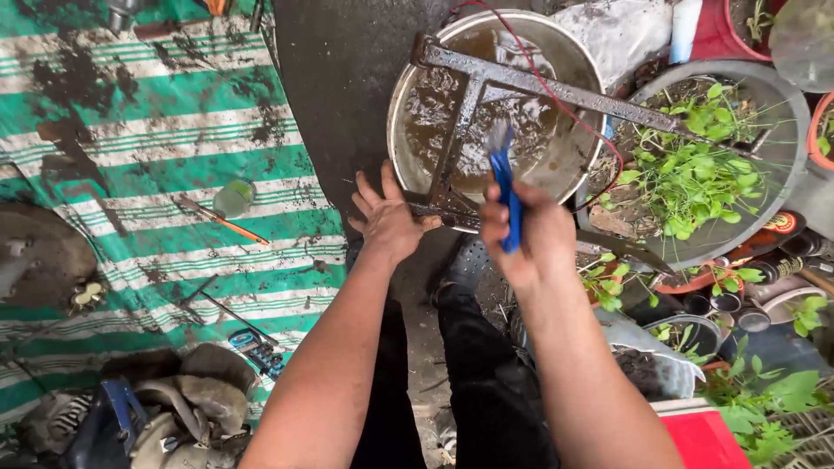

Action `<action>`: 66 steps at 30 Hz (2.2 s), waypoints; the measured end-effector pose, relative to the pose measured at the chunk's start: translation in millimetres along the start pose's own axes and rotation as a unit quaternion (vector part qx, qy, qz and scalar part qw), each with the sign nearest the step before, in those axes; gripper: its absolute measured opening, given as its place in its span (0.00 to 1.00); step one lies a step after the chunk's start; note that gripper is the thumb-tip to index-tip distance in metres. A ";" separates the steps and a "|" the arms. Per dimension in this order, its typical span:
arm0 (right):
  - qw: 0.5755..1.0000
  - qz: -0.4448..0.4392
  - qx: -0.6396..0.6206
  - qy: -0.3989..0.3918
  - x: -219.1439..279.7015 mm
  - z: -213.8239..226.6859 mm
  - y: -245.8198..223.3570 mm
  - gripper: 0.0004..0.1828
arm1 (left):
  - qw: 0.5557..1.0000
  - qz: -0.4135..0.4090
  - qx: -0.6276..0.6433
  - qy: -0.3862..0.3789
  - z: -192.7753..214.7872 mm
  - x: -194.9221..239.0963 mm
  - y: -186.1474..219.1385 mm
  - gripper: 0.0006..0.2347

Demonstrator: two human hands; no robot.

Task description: The person scrubs a rusty metal frame with a blue brush in a bucket of water, then washes their hands with soap in a small bowl. The person is sitting on the ground in a cluttered outdoor area.

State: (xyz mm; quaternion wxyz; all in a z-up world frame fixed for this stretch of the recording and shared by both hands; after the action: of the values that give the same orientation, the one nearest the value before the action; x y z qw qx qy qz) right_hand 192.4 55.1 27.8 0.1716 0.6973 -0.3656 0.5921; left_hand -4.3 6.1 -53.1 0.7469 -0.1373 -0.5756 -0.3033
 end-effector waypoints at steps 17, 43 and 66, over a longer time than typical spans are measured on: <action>0.992 -0.098 -0.051 -0.055 -45.6 2.2 -26.6 0.18 | 0.994 0.022 0.103 0.013 -50.0 -19.8 36.3 0.66; 0.561 0.193 0.802 0.074 119.1 86.2 -79.0 0.25 | 0.976 -0.147 -0.013 0.159 14.9 10.2 -8.1 0.35; 0.338 0.222 0.912 0.073 -106.8 119.1 90.0 0.19 | 0.851 -0.416 -0.247 0.205 26.7 -52.8 10.6 0.23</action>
State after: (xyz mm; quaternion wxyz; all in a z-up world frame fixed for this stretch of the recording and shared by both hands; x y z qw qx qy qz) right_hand 208.3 -52.9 -119.8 -0.6823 0.2680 0.2742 0.6225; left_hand -26.7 44.8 -93.4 0.5931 -0.0003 -0.3190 -0.7392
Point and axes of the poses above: each hand's wrist, its own x-axis away from the middle knuckle, its own z-axis out of the back of the hand, y = z × x, the point moved 4 cm from there along -x, towards the middle knuckle, and after that the axes turned 4 degrees about z, right-handed, at the moved point
